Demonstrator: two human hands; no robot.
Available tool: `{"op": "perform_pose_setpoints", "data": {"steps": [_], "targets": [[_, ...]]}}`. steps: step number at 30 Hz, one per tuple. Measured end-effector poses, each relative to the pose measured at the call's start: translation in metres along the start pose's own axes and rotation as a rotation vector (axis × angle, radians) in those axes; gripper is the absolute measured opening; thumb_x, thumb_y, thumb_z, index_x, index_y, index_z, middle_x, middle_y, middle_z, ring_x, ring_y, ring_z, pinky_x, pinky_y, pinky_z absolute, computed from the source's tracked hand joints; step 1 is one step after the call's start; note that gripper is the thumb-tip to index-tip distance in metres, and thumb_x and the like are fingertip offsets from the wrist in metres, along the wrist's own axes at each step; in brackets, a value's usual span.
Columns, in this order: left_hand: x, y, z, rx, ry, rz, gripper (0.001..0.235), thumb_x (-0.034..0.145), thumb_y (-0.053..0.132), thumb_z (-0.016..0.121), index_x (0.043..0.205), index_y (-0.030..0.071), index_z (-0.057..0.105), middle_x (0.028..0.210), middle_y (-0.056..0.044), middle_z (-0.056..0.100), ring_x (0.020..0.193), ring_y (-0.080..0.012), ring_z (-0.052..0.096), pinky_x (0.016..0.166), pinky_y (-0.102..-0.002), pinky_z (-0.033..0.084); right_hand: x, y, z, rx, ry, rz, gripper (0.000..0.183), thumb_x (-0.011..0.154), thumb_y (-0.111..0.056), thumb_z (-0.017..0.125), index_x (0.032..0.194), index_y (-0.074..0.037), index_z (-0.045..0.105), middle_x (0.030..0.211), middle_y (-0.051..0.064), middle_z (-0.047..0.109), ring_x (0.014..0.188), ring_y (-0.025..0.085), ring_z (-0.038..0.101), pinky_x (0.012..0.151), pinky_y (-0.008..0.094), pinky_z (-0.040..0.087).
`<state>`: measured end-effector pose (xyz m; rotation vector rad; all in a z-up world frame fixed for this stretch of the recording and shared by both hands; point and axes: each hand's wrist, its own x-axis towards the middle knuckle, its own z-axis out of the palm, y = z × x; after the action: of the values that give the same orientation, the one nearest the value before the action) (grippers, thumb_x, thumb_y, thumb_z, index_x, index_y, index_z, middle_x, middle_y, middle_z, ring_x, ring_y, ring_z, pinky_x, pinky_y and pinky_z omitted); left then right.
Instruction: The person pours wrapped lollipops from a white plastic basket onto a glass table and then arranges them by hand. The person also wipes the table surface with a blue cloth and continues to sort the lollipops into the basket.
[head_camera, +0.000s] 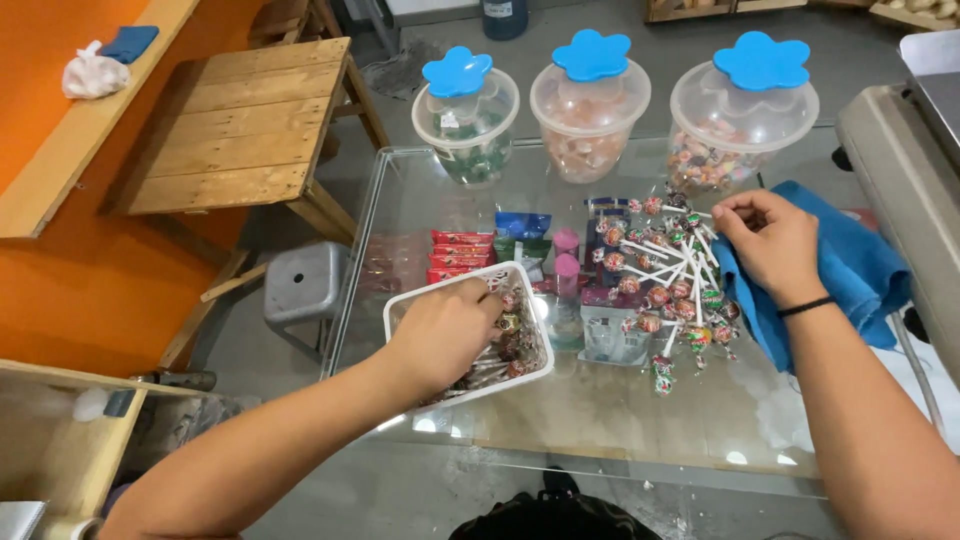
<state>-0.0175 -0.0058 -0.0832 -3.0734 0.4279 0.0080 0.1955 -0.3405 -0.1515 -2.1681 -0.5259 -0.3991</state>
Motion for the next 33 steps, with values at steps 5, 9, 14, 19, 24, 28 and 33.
{"op": "perform_pose_setpoints", "data": {"steps": [5, 9, 14, 19, 24, 28, 33], "targets": [[-0.002, -0.001, 0.016, 0.153, 0.046, 0.038, 0.016, 0.068, -0.002, 0.06, 0.079, 0.008, 0.065, 0.079, -0.008, 0.058, 0.061, -0.0289, 0.061, 0.037, -0.042, 0.047, -0.001, -0.005, -0.002, -0.007, -0.012, -0.004, 0.008, 0.096, -0.018, 0.07, 0.092, -0.011, 0.069, 0.08, 0.001, 0.067, 0.077, 0.009, 0.06, 0.074, 0.027, 0.048], [-0.008, -0.003, 0.018, 0.209, 0.134, 0.121, 0.011, 0.08, 0.016, 0.061, 0.085, 0.009, 0.066, 0.086, -0.009, 0.061, 0.082, -0.0289, 0.058, 0.051, -0.041, 0.05, 0.001, 0.005, 0.001, -0.014, -0.018, 0.005, 0.007, 0.094, -0.019, 0.071, 0.092, -0.012, 0.07, 0.082, 0.001, 0.067, 0.076, 0.011, 0.06, 0.072, 0.028, 0.047], [-0.01, 0.0, 0.005, 0.273, 0.291, 0.178, 0.017, 0.086, 0.03, 0.062, 0.082, 0.015, 0.067, 0.084, -0.004, 0.064, 0.079, -0.0273, 0.056, 0.069, -0.041, 0.041, 0.0, 0.001, 0.0, -0.016, -0.03, -0.01, 0.009, 0.095, -0.02, 0.071, 0.092, -0.012, 0.07, 0.081, 0.001, 0.068, 0.075, 0.011, 0.06, 0.07, 0.028, 0.049], [-0.011, 0.004, -0.001, 0.365, 0.519, 0.135, 0.029, 0.093, 0.022, 0.056, 0.065, 0.012, 0.056, 0.067, -0.003, 0.053, 0.063, -0.0236, 0.046, 0.058, -0.037, 0.031, 0.0, -0.004, -0.002, -0.013, -0.025, -0.002, 0.009, 0.094, -0.02, 0.071, 0.09, -0.012, 0.07, 0.081, 0.001, 0.067, 0.074, 0.011, 0.059, 0.069, 0.028, 0.048], [-0.009, -0.001, 0.015, 0.256, 0.271, 0.183, 0.028, 0.086, 0.043, 0.063, 0.083, 0.016, 0.069, 0.083, -0.002, 0.065, 0.076, -0.0249, 0.057, 0.068, -0.039, 0.039, -0.001, -0.006, -0.003, -0.013, -0.034, 0.018, 0.008, 0.093, -0.019, 0.07, 0.09, -0.012, 0.07, 0.083, 0.001, 0.067, 0.076, 0.012, 0.059, 0.071, 0.029, 0.048], [-0.005, -0.005, 0.007, 0.28, 0.343, 0.218, 0.021, 0.085, 0.038, 0.066, 0.081, 0.018, 0.067, 0.082, -0.001, 0.062, 0.075, -0.0238, 0.056, 0.067, -0.038, 0.037, -0.001, -0.008, -0.004, -0.015, -0.051, 0.044, 0.009, 0.093, -0.021, 0.069, 0.09, -0.013, 0.07, 0.082, 0.0, 0.067, 0.075, 0.012, 0.058, 0.07, 0.029, 0.046], [0.002, -0.007, 0.018, 0.265, 0.351, 0.234, 0.025, 0.084, 0.04, 0.061, 0.083, 0.015, 0.065, 0.079, -0.003, 0.061, 0.075, -0.0242, 0.056, 0.069, -0.04, 0.036, 0.003, 0.003, 0.002, -0.025, -0.026, 0.052, 0.008, 0.09, -0.023, 0.072, 0.093, -0.015, 0.071, 0.081, 0.002, 0.068, 0.076, 0.017, 0.062, 0.07, 0.032, 0.051]]}}
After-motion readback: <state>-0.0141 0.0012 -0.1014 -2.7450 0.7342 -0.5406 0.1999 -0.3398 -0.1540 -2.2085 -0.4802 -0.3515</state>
